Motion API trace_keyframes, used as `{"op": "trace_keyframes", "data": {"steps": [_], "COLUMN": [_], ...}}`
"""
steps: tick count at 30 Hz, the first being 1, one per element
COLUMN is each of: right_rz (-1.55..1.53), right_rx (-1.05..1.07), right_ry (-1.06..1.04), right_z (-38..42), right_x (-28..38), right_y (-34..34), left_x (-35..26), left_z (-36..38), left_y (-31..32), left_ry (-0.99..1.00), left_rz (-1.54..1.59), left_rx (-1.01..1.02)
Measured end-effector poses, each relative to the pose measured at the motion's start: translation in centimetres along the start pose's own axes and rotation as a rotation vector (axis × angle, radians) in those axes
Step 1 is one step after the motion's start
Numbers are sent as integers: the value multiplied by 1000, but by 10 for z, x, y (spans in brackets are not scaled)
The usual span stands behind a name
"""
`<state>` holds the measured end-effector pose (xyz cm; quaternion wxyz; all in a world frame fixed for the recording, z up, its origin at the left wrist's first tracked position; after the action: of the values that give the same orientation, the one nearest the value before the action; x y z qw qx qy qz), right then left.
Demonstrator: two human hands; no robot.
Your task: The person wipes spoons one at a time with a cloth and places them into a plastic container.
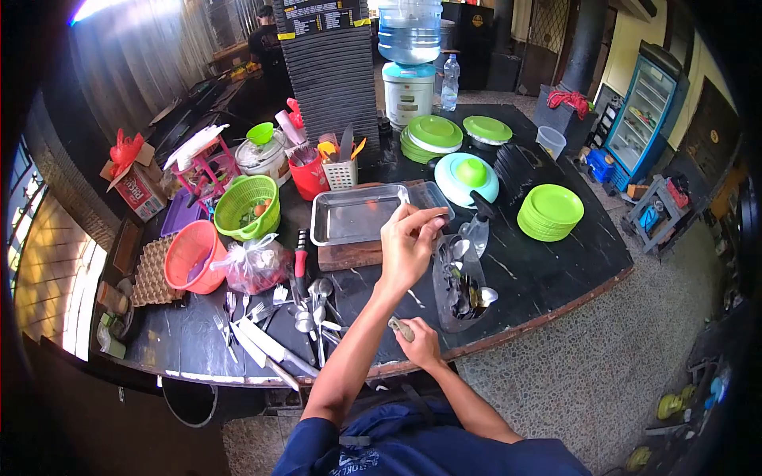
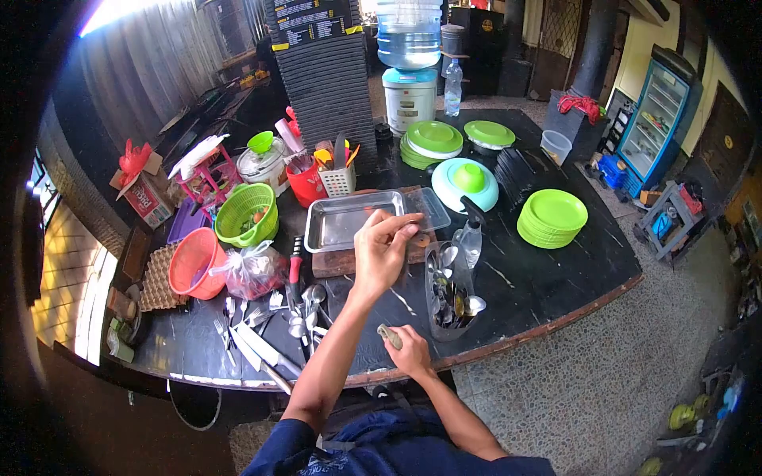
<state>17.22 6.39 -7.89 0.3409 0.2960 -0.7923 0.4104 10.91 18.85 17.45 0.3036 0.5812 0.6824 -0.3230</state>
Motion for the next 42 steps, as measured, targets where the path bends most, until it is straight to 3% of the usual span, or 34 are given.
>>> {"op": "trace_keyframes", "data": {"steps": [3, 9, 13, 16, 18, 19, 21, 23, 25, 27, 29, 33, 37, 39, 41, 42], "right_rz": [-16, 24, 9, 19, 3, -7, -18, -23, -2, -26, -32, -21, -18, -21, -14, -9], "right_rx": [-25, 18, 32, 37, 42, 31, 30, -13, -11, -12, -29, -18, -23, -27, -14, -13], "right_ry": [15, 35, 42, 59, 57, 53, 67, 27, 20, 46, 9, 18, 14, 8, 9, 4], "right_z": [-2, -2, -4, -3, -2, -3, -4, -3, -5, -5, -4, -3, -3, -3, -3, -2], "right_x": [4, 2, 4, 3, 2, 4, 7, 9, 11, 11, 7, 6, 7, 7, 8, 7], "right_y": [-2, 0, -1, 0, 0, 0, 0, -2, -2, -2, 0, 0, 1, -1, -1, -1], "left_x": [12, 63, 77, 82, 88, 102, 147, 185, 199, 210, 224, 236, 240, 239, 230, 233], "left_z": [2, 27, 49, 62, 68, 74, 88, 99, 111, 117, 123, 119, 98, 86, 72, 64], "left_y": [15, 46, 47, 38, 26, 19, -7, -46, -88, -122, -148, -169, -169, -167, -167, -168], "left_ry": [-10, -110, 105, 10, -240, -245, -320, -415, -121, -143, -198, -114, -168, -156, -85, 4], "left_rz": [123, 159, -141, -94, 102, 96, 19, -359, -913, -1183, -1262, -1118, -1087, -1060, -809, -782], "left_rx": [-94, 27, 251, 288, 304, 298, 141, 34, -132, -142, -37, 60, 34, -37, -336, -378]}}
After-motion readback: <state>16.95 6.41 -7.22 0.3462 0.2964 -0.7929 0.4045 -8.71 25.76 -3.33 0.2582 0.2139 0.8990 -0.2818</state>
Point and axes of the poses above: each hand's wrist, its own z-axis away from the middle knuckle, its own y-axis out of the palm, x = y × z, the point moved 3 cm from there along -z, towards the middle knuckle, and after that the axes turned 11 degrees about -x, right-handed, at the moved point
